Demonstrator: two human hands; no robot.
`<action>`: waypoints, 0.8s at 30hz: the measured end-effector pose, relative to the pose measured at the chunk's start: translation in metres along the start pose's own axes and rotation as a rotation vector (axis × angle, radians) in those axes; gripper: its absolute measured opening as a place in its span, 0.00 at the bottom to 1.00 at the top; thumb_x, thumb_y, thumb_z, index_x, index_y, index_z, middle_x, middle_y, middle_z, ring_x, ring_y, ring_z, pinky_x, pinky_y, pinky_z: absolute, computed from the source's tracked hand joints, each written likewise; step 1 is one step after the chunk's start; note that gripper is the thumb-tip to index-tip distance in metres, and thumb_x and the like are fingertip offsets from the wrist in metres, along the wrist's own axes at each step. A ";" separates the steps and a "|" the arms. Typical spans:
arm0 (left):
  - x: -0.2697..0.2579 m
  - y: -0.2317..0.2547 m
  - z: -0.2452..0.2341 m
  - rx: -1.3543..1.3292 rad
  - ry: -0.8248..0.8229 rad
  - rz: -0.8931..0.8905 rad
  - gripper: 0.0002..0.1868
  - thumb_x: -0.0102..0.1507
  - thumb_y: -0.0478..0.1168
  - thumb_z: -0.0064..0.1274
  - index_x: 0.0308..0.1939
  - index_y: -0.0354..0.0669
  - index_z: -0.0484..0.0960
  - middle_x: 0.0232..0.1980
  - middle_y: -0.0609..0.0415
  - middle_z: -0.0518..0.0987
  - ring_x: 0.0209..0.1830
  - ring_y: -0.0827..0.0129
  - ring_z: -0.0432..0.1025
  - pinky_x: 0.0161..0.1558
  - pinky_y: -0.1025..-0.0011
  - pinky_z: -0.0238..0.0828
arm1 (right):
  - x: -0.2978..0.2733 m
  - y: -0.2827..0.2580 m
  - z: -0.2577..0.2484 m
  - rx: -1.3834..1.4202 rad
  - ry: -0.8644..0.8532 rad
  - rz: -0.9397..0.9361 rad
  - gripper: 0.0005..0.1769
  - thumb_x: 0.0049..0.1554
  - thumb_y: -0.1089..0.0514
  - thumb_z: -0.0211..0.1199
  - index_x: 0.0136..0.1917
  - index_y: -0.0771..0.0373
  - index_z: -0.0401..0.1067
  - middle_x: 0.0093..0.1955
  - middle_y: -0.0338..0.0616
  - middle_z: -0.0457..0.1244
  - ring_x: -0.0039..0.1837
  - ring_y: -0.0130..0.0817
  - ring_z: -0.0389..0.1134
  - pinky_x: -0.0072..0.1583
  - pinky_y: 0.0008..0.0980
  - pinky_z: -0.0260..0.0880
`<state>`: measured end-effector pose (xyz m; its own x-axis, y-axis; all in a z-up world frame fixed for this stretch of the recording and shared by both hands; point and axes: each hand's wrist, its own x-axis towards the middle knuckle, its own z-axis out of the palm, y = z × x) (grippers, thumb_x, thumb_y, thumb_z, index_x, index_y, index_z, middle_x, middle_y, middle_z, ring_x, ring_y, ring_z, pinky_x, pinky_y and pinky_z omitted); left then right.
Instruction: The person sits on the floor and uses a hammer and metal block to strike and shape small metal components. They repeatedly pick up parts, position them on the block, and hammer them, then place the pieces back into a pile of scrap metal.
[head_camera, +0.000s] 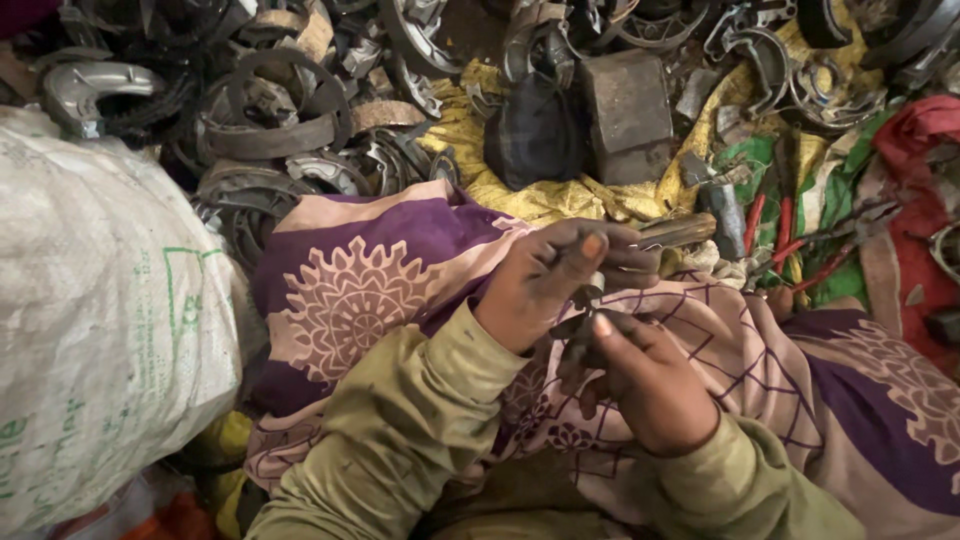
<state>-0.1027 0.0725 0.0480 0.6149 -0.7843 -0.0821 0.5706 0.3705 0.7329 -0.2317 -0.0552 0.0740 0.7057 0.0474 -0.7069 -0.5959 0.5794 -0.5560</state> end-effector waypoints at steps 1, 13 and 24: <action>0.001 0.000 0.000 0.009 -0.025 -0.021 0.34 0.76 0.57 0.44 0.66 0.25 0.73 0.59 0.36 0.80 0.63 0.54 0.76 0.67 0.56 0.74 | 0.001 0.000 0.001 -0.042 0.028 0.038 0.21 0.62 0.48 0.52 0.56 0.67 0.72 0.39 0.49 0.68 0.39 0.38 0.71 0.36 0.35 0.68; 0.003 0.009 0.008 -0.166 0.061 -0.163 0.51 0.69 0.72 0.34 0.72 0.23 0.65 0.64 0.33 0.76 0.67 0.51 0.73 0.70 0.53 0.71 | 0.005 0.006 -0.007 0.106 -0.051 -0.031 0.19 0.65 0.49 0.54 0.48 0.69 0.72 0.38 0.47 0.68 0.41 0.36 0.69 0.43 0.36 0.67; 0.005 0.009 0.005 -0.199 0.048 -0.177 0.22 0.76 0.43 0.43 0.67 0.28 0.69 0.64 0.35 0.77 0.65 0.53 0.74 0.67 0.58 0.74 | 0.004 -0.004 0.008 -0.966 0.405 -0.664 0.20 0.44 0.56 0.78 0.47 0.65 0.76 0.37 0.42 0.71 0.36 0.30 0.73 0.39 0.29 0.72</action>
<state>-0.0968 0.0693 0.0573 0.5183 -0.8231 -0.2321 0.7642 0.3240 0.5577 -0.2236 -0.0510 0.0768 0.9121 -0.3802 -0.1536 -0.3274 -0.4496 -0.8311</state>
